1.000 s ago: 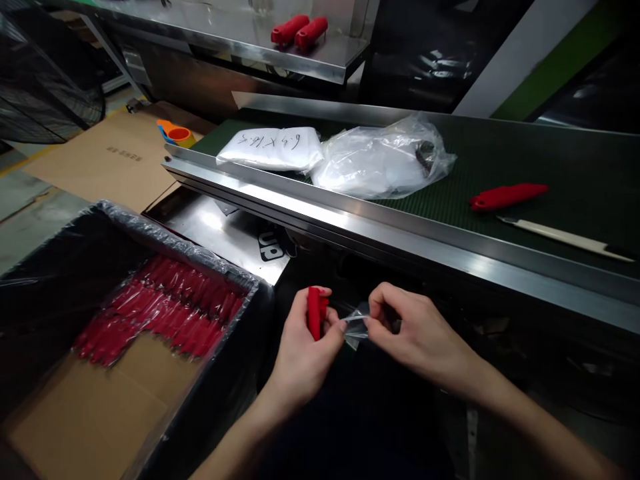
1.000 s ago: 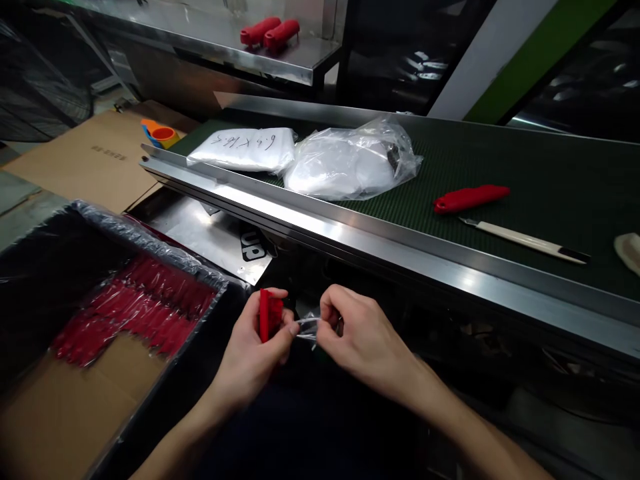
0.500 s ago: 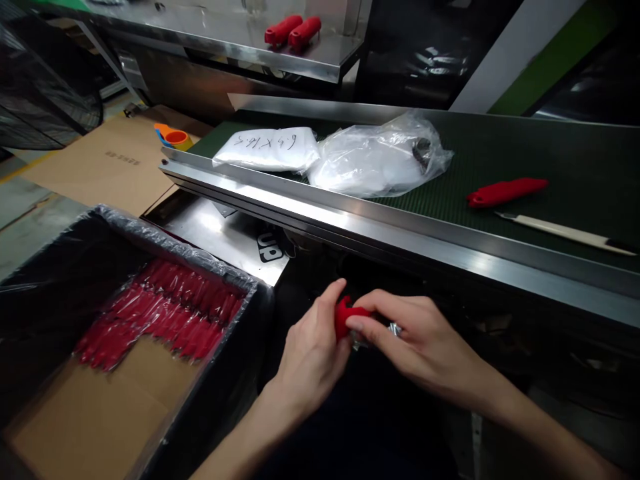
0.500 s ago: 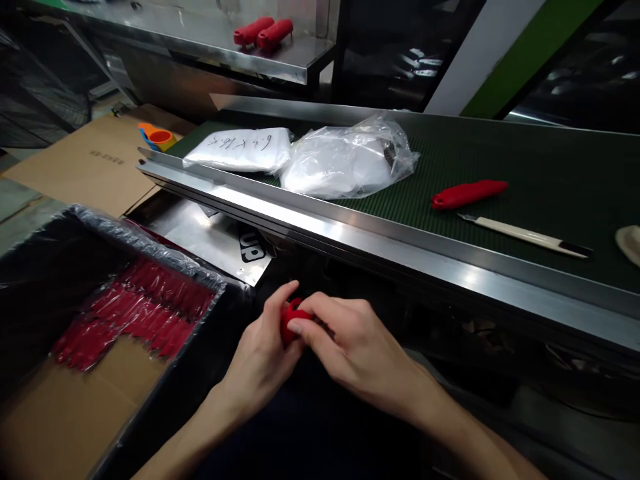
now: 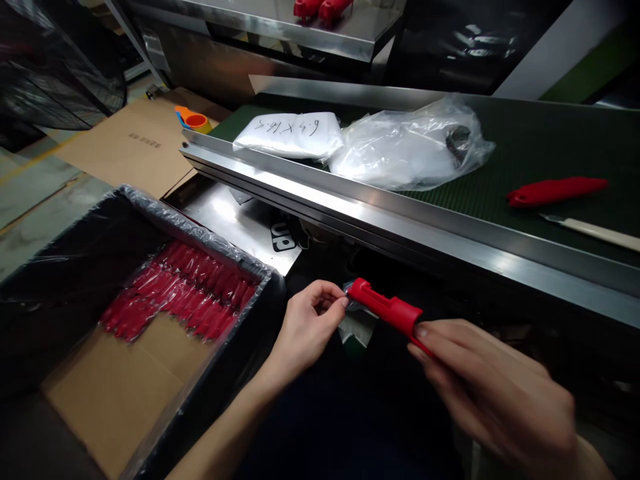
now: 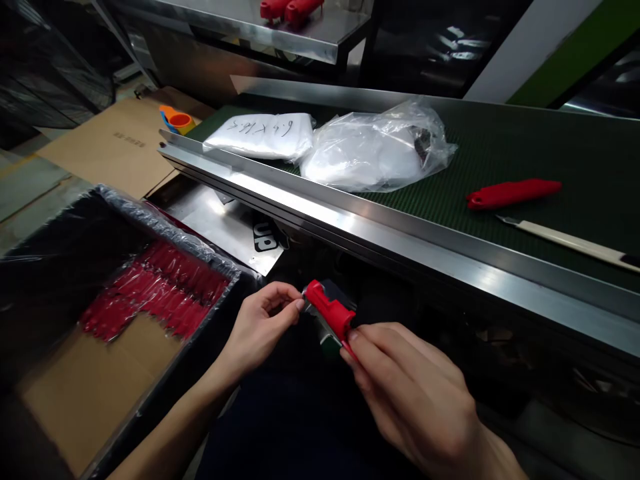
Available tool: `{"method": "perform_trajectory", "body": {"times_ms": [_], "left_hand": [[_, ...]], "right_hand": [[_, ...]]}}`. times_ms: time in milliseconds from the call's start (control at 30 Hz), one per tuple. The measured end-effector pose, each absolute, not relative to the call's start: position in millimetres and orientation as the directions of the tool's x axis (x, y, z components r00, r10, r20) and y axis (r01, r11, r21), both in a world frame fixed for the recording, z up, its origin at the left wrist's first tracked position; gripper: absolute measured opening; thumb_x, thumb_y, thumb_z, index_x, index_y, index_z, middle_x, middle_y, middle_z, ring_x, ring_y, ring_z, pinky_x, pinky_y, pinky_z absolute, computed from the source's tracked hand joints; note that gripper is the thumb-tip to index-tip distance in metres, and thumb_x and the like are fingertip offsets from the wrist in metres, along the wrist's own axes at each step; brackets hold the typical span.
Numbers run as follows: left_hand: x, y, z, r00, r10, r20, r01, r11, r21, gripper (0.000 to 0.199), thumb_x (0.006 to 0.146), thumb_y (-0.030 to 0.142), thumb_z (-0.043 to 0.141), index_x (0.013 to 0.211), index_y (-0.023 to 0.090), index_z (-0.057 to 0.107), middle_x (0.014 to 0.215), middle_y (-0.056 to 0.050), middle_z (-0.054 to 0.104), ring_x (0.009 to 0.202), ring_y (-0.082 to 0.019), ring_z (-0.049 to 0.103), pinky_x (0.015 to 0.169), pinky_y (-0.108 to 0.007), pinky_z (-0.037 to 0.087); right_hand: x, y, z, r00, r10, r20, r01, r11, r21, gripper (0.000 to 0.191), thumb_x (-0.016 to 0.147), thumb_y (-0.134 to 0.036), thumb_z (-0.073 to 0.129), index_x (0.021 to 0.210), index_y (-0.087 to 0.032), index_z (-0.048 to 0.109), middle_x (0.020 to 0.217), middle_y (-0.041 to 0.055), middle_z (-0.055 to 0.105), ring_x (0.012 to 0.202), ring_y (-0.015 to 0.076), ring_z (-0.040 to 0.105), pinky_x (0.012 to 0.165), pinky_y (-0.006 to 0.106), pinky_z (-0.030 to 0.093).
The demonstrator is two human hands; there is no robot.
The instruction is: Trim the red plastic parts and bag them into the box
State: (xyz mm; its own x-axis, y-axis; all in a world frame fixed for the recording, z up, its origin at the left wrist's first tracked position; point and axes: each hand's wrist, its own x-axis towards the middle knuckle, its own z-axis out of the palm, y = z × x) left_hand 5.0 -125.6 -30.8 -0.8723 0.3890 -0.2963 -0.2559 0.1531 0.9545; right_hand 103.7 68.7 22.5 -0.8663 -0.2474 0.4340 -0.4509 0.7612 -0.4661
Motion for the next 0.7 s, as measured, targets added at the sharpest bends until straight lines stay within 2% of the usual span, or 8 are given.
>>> {"method": "perform_trajectory", "body": {"times_ms": [100, 267, 367, 433, 500, 567, 633, 700], "left_hand": [[7, -126, -30, -0.888, 0.366, -0.278, -0.242, 0.142, 0.96, 0.015, 0.088, 0.032, 0.061, 0.089, 0.017, 0.063, 0.078, -0.001, 0.061, 0.069, -0.014, 0.055, 0.063, -0.025, 0.044], [7, -130, -33, -0.916, 0.349, -0.201, -0.149, 0.17, 0.974, 0.016, 0.092, 0.032, 0.056, 0.089, 0.018, 0.063, 0.084, -0.003, 0.062, 0.074, -0.016, 0.056, 0.069, -0.027, 0.044], [11, -131, -35, -0.927, 0.357, -0.117, -0.047, 0.2, 0.979, 0.014, 0.093, 0.028, 0.055, 0.087, 0.019, 0.064, 0.088, -0.003, 0.062, 0.081, -0.017, 0.056, 0.074, -0.029, 0.043], [15, -129, -36, -0.939, 0.338, -0.066, 0.005, 0.204, 0.979, 0.012, 0.094, 0.024, 0.053, 0.088, 0.02, 0.063, 0.09, -0.003, 0.061, 0.084, -0.017, 0.056, 0.077, -0.029, 0.042], [21, -126, -39, -0.953, 0.302, -0.031, 0.031, 0.199, 0.98, 0.012, 0.095, 0.022, 0.05, 0.091, 0.02, 0.061, 0.092, -0.004, 0.06, 0.084, -0.018, 0.056, 0.078, -0.03, 0.043], [27, -122, -42, -0.963, 0.271, 0.004, 0.056, 0.185, 0.981, 0.011, 0.095, 0.021, 0.05, 0.094, 0.02, 0.06, 0.094, -0.005, 0.06, 0.086, -0.018, 0.056, 0.079, -0.031, 0.044], [33, -119, -45, -0.971, 0.237, 0.042, 0.083, 0.167, 0.982, 0.01, 0.095, 0.021, 0.05, 0.096, 0.02, 0.06, 0.096, -0.005, 0.059, 0.088, -0.019, 0.056, 0.08, -0.032, 0.045], [37, -116, -50, -0.979, 0.194, 0.06, 0.091, 0.156, 0.983, 0.01, 0.095, 0.021, 0.05, 0.097, 0.02, 0.06, 0.098, -0.006, 0.058, 0.09, -0.019, 0.057, 0.081, -0.032, 0.046]], "right_hand": [[102, 68, 15, -0.867, -0.301, 0.397, -0.473, 0.747, -0.467, 0.04, 0.084, -0.001, 0.059, 0.12, -0.017, 0.058, 0.096, 0.0071, 0.067, 0.088, 0.0171, 0.064, 0.073, 0.029, 0.055], [99, 74, 11, -0.822, -0.502, 0.27, -0.569, 0.708, -0.418, 0.034, 0.092, -0.006, 0.049, 0.123, -0.016, 0.058, 0.105, 0.0107, 0.067, 0.098, 0.0208, 0.063, 0.08, 0.035, 0.055], [98, 74, 3, -0.805, -0.52, 0.287, -0.594, 0.708, -0.382, 0.034, 0.091, -0.005, 0.048, 0.122, -0.014, 0.06, 0.106, 0.0125, 0.068, 0.1, 0.0234, 0.064, 0.078, 0.037, 0.055], [99, 68, -6, -0.843, -0.391, 0.371, -0.529, 0.727, -0.437, 0.034, 0.087, -0.004, 0.055, 0.118, -0.017, 0.062, 0.101, 0.0095, 0.07, 0.093, 0.0212, 0.067, 0.075, 0.034, 0.056], [103, 55, -17, -0.881, -0.14, 0.453, -0.398, 0.735, -0.548, 0.033, 0.084, -0.004, 0.062, 0.112, -0.021, 0.064, 0.096, 0.0052, 0.071, 0.085, 0.0178, 0.068, 0.074, 0.031, 0.056], [107, 37, -27, -0.88, 0.125, 0.458, -0.24, 0.715, -0.656, 0.029, 0.085, -0.004, 0.062, 0.11, -0.02, 0.062, 0.093, 0.0045, 0.07, 0.08, 0.0154, 0.069, 0.073, 0.028, 0.058], [110, 17, -34, -0.865, 0.369, 0.34, -0.072, 0.579, -0.812, 0.02, 0.092, -0.009, 0.056, 0.11, -0.018, 0.059, 0.092, 0.0059, 0.07, 0.078, 0.0154, 0.07, 0.068, 0.026, 0.059], [111, 3, -39, -0.83, 0.542, 0.134, 0.053, 0.314, -0.948, 0.011, 0.095, -0.017, 0.055, 0.105, -0.017, 0.059, 0.089, 0.0059, 0.071, 0.075, 0.0167, 0.071, 0.063, 0.026, 0.06]]}}
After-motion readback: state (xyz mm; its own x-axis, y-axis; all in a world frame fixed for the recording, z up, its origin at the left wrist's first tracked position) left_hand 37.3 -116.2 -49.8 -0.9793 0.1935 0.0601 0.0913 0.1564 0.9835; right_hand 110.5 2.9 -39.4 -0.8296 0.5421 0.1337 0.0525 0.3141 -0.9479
